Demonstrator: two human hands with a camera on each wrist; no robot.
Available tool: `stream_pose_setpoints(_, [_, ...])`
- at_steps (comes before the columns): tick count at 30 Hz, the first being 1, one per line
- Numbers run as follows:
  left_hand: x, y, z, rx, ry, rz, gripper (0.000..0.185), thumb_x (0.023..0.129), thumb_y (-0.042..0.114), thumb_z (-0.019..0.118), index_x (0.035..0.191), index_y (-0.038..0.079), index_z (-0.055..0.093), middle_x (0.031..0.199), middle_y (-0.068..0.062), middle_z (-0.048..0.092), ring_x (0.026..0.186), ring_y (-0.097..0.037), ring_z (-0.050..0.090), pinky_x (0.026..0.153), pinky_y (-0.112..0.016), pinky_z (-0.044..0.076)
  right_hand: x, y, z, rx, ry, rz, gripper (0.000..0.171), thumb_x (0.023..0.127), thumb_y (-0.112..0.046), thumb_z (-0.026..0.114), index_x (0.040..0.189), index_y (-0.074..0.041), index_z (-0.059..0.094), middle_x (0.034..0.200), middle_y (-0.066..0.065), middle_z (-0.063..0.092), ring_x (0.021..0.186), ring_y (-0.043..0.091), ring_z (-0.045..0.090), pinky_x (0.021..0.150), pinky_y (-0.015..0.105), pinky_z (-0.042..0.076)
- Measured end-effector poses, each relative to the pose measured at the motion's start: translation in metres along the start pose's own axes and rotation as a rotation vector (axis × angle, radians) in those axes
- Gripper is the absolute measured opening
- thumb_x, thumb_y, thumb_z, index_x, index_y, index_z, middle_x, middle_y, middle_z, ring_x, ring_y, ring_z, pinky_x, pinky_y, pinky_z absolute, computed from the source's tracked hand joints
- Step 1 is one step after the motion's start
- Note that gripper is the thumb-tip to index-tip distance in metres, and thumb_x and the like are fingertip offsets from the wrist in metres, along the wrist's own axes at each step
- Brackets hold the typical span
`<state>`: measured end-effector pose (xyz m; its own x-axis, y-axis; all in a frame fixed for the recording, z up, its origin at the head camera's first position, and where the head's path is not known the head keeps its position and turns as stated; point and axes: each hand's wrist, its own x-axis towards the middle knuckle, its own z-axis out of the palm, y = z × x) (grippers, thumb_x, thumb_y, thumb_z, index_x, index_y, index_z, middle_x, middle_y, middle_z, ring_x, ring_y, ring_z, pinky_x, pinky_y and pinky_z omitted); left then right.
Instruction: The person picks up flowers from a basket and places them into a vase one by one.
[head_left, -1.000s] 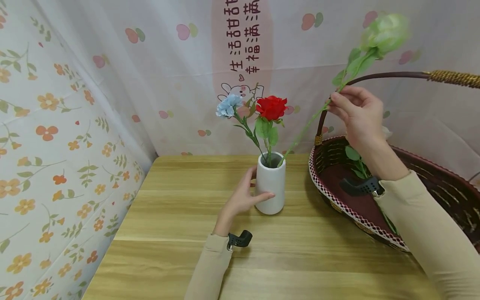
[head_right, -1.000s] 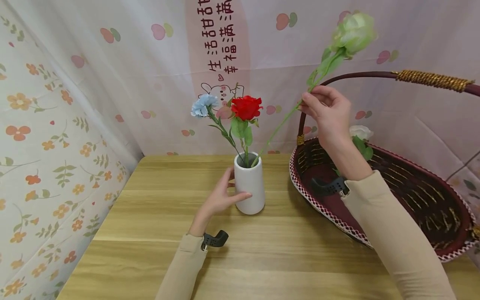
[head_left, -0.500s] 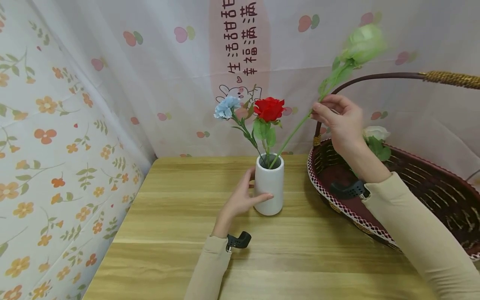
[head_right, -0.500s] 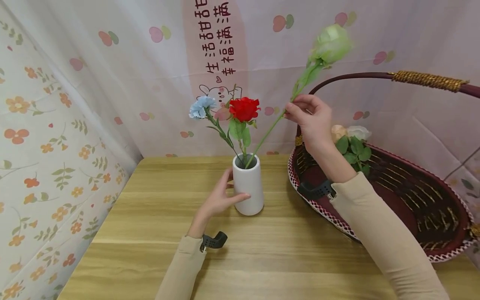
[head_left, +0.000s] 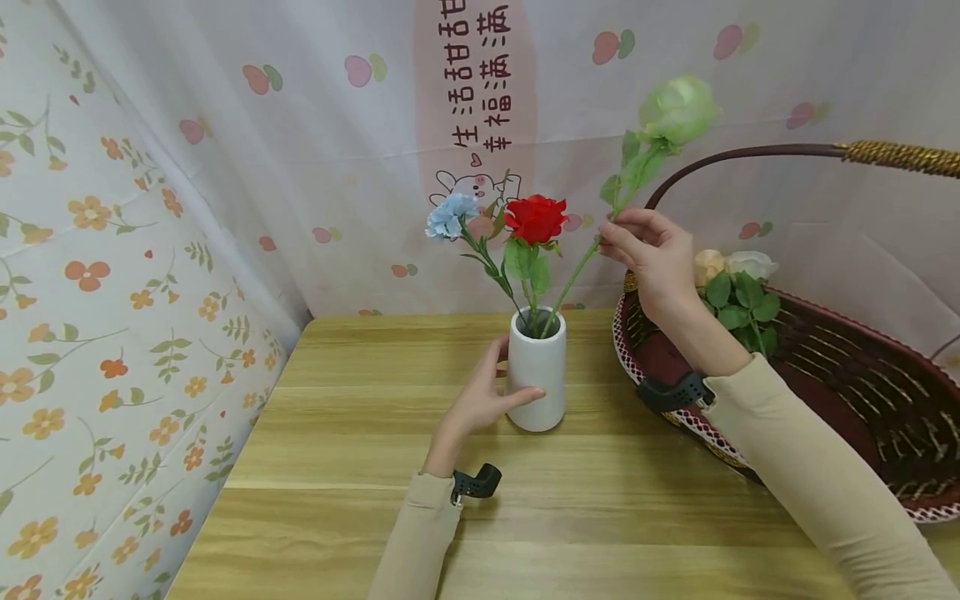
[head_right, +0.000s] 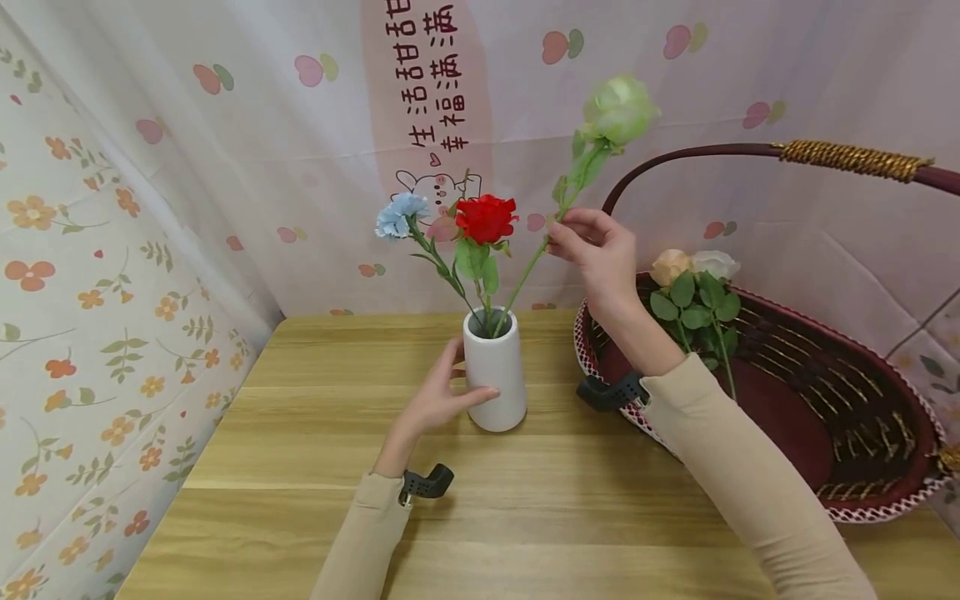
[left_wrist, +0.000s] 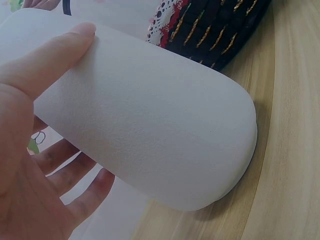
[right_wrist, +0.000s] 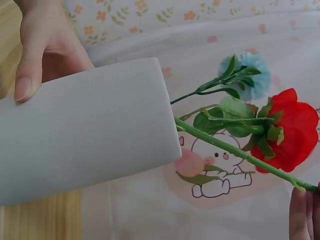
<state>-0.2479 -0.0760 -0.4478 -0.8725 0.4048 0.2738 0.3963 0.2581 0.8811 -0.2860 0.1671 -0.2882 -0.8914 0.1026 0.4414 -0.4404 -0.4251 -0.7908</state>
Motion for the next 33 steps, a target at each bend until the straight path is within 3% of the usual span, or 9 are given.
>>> stream_pose_setpoints(10, [0.000,0.003,0.000,-0.026,-0.002,0.001,0.089,0.086,0.013,0.082,0.156,0.010,0.027,0.149,-0.012,0.042,0.135,-0.032,0.041,0.107,-0.054,0.041,0.000,0.005,0.004,-0.036,-0.010,-0.026,0.008,0.090,0.005,0.071,0.097,0.005,0.069,0.087,0.009,0.072,0.075,0.018,0.072,0.076,0.030,0.060])
stream_pose_setpoints(22, [-0.001,0.003,-0.001,0.001,0.001,0.001,0.087,0.085,0.026,0.084,0.154,0.014,0.031,0.145,-0.005,0.046,0.132,-0.026,0.044,0.106,-0.048,0.043,-0.001,0.011,0.003,-0.059,0.012,-0.033,0.009,0.090,0.007,0.071,0.098,0.005,0.070,0.089,0.010,0.072,0.076,0.019,0.071,0.078,0.030,0.060])
stream_pose_setpoints(33, [0.000,0.003,0.000,-0.007,0.004,-0.005,0.087,0.085,0.022,0.084,0.154,0.014,0.031,0.145,-0.007,0.046,0.132,-0.025,0.044,0.107,-0.052,0.042,-0.016,0.028,0.002,-0.268,-0.037,0.036,0.011,0.091,-0.004,0.074,0.102,-0.002,0.072,0.090,0.004,0.074,0.077,0.015,0.073,0.085,0.024,0.057])
